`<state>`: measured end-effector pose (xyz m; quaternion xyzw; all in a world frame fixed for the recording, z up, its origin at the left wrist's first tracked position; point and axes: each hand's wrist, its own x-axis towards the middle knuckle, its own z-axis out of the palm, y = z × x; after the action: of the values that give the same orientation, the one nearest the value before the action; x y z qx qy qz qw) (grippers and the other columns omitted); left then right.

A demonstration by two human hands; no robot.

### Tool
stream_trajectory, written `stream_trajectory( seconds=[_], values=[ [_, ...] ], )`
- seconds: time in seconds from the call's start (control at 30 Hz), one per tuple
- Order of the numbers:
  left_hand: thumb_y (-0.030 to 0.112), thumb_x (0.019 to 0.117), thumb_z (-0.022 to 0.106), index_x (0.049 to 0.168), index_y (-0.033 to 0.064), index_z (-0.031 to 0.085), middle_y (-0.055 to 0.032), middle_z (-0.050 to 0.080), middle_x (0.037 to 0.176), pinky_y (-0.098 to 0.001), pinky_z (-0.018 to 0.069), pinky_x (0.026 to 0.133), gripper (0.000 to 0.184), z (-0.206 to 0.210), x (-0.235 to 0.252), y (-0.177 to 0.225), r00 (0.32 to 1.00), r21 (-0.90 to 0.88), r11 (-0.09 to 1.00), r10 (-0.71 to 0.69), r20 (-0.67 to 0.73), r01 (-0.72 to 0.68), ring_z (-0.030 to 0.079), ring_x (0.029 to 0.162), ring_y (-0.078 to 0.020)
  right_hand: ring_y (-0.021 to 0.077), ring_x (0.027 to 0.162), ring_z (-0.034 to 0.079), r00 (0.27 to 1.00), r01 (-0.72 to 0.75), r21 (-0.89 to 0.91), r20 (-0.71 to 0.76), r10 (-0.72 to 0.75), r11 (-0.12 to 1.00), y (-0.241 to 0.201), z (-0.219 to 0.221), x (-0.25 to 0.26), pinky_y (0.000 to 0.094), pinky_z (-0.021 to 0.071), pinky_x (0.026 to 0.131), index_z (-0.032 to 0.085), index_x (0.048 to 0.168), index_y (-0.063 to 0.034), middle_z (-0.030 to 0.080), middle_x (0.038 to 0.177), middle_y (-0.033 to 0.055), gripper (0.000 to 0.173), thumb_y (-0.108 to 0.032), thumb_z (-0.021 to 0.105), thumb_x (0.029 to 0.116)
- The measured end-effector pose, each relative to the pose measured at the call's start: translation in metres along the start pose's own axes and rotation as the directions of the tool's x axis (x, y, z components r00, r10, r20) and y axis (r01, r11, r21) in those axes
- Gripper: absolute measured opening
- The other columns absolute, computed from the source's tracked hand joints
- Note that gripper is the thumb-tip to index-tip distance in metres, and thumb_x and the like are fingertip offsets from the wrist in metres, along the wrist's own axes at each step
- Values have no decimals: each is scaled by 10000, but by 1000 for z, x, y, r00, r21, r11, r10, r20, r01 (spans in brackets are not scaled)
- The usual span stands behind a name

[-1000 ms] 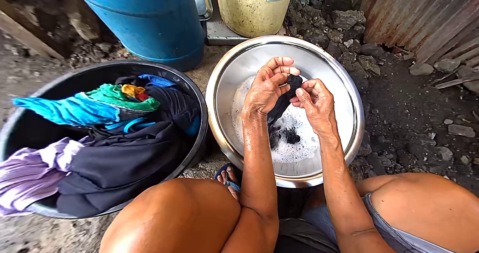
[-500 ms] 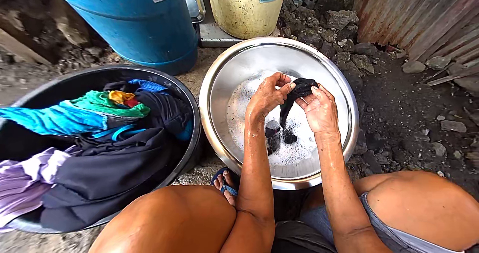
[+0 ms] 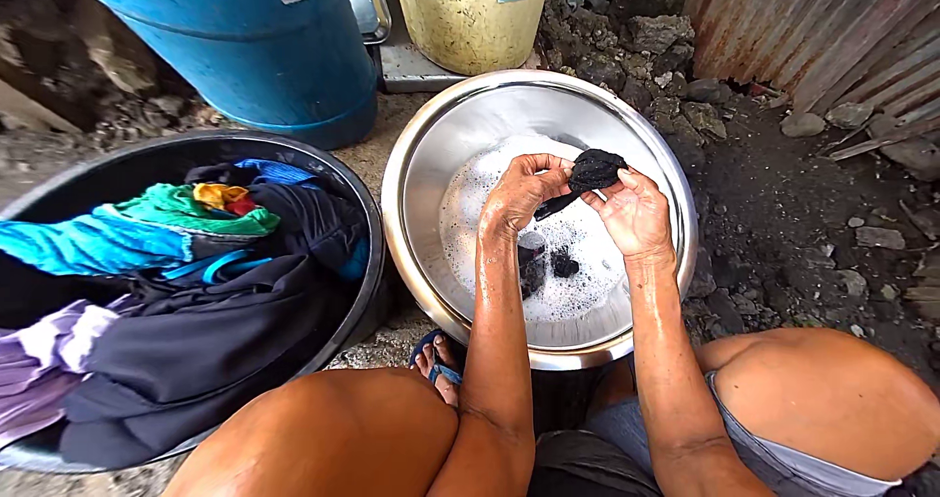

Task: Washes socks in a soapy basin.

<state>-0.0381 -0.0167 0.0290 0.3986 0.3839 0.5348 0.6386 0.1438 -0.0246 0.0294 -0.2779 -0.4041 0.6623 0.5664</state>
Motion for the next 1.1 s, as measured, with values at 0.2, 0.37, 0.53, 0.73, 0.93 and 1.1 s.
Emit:
stream_trajectory(
  seconds=[0.2, 0.37, 0.53, 0.73, 0.93, 1.1],
  values=[
    [55, 1044, 540, 942, 22, 627, -24, 662, 839, -282, 598, 808, 137, 2, 0, 6, 1000, 57, 998, 2, -21, -1, 675, 778, -99, 171, 1082, 687, 999, 0, -144, 32, 5, 990, -4, -1, -3, 419, 575, 946, 704, 1149, -112, 716, 1168, 44, 307, -199, 434, 1033],
    [-48, 1004, 542, 1073, -14, 617, -55, 677, 927, -294, 598, 840, 108, 1, 0, 1, 1000, -71, 997, -23, -18, 21, 689, 826, -124, 143, 1067, 684, 995, 10, -160, 97, 5, 987, -5, -1, -4, 393, 587, 901, 717, 1133, -137, 719, 1158, 21, 316, -203, 418, 1055],
    [-57, 994, 529, 1064, 28, 580, -42, 646, 895, -256, 581, 737, 121, 2, 1, 3, 998, 44, 997, -60, -13, 61, 655, 767, -104, 157, 1090, 684, 995, -4, -150, 101, 19, 989, -4, -3, -5, 418, 583, 928, 715, 1161, -135, 717, 1176, 30, 310, -206, 433, 1054],
    [-69, 996, 465, 1000, 107, 458, -30, 614, 856, -315, 598, 722, 177, -1, 4, -3, 994, -68, 997, -32, -103, 25, 657, 730, -133, 200, 1101, 702, 994, -18, -53, 105, 23, 998, 0, -1, -6, 420, 571, 997, 649, 1264, -118, 709, 1199, 77, 347, -182, 368, 1071],
    [-64, 982, 388, 867, 152, 473, 0, 612, 785, -327, 583, 752, 260, 3, 7, -4, 980, -403, 908, 30, -199, -110, 641, 723, -127, 204, 1089, 700, 999, -51, -14, -15, 50, 999, 2, 4, -2, 427, 596, 925, 626, 1282, -142, 696, 1209, 64, 328, -221, 398, 1060],
    [50, 950, 430, 881, 189, 597, -8, 697, 880, -336, 590, 778, 229, -5, 6, -11, 991, -600, 793, 131, -8, -110, 691, 835, -136, 202, 1113, 679, 993, -39, 170, -101, 57, 985, 4, 11, -4, 408, 571, 963, 593, 1272, -134, 675, 1208, 70, 323, -253, 349, 1097]
  ],
)
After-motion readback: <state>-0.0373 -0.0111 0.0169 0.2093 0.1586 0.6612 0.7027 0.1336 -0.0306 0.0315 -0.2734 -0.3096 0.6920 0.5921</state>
